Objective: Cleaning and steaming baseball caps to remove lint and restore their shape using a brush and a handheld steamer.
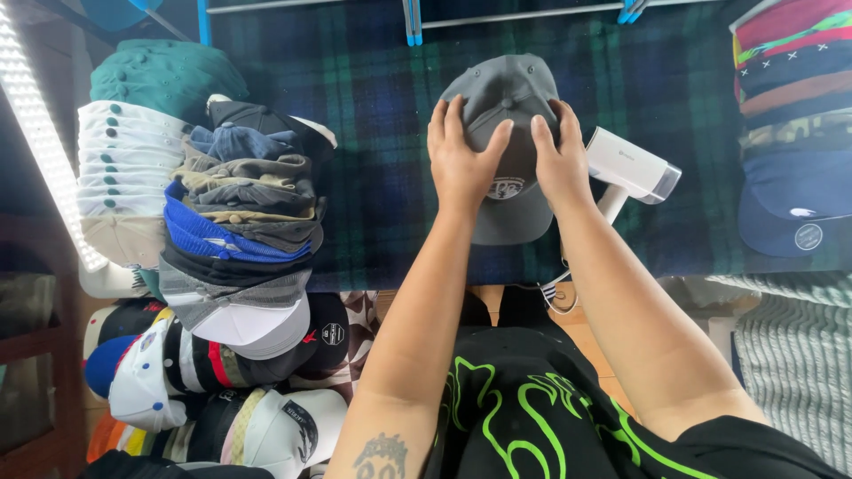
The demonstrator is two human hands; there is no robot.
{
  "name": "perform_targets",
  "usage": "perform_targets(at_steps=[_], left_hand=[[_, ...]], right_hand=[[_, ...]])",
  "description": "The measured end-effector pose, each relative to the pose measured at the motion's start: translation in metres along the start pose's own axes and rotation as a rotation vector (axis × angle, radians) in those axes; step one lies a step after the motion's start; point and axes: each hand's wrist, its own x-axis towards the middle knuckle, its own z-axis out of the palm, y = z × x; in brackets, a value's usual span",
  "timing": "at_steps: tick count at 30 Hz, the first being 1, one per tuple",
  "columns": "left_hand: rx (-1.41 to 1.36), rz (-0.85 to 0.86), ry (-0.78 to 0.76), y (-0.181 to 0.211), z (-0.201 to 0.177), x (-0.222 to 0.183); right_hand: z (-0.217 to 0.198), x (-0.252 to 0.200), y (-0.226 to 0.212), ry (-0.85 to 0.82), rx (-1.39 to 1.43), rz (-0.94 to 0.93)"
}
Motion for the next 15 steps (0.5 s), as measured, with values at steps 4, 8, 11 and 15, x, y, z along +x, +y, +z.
perform_targets(at_steps=[4,8,11,15], left_hand=[[-0.049,0.047,0.07,-0.023,0.007,-0.008],[-0.147,0.186,0.17,-0.041,0.014,-0.011],[-0.305,0.161,0.186,-0.055,0.014,-0.008],[-0.433,0.022,0.12,-0.063,-0.004,-0.011]], right_hand=[[0.002,0.001,0.013,0.002,-0.032,-0.044],[0.006,-0.003,0.019,0.032,0.026,-0.056],[0.012,-0.008,0.024,0.069,0.188,-0.035],[0.016,-0.005,0.063,0.117,0.522,0.098]])
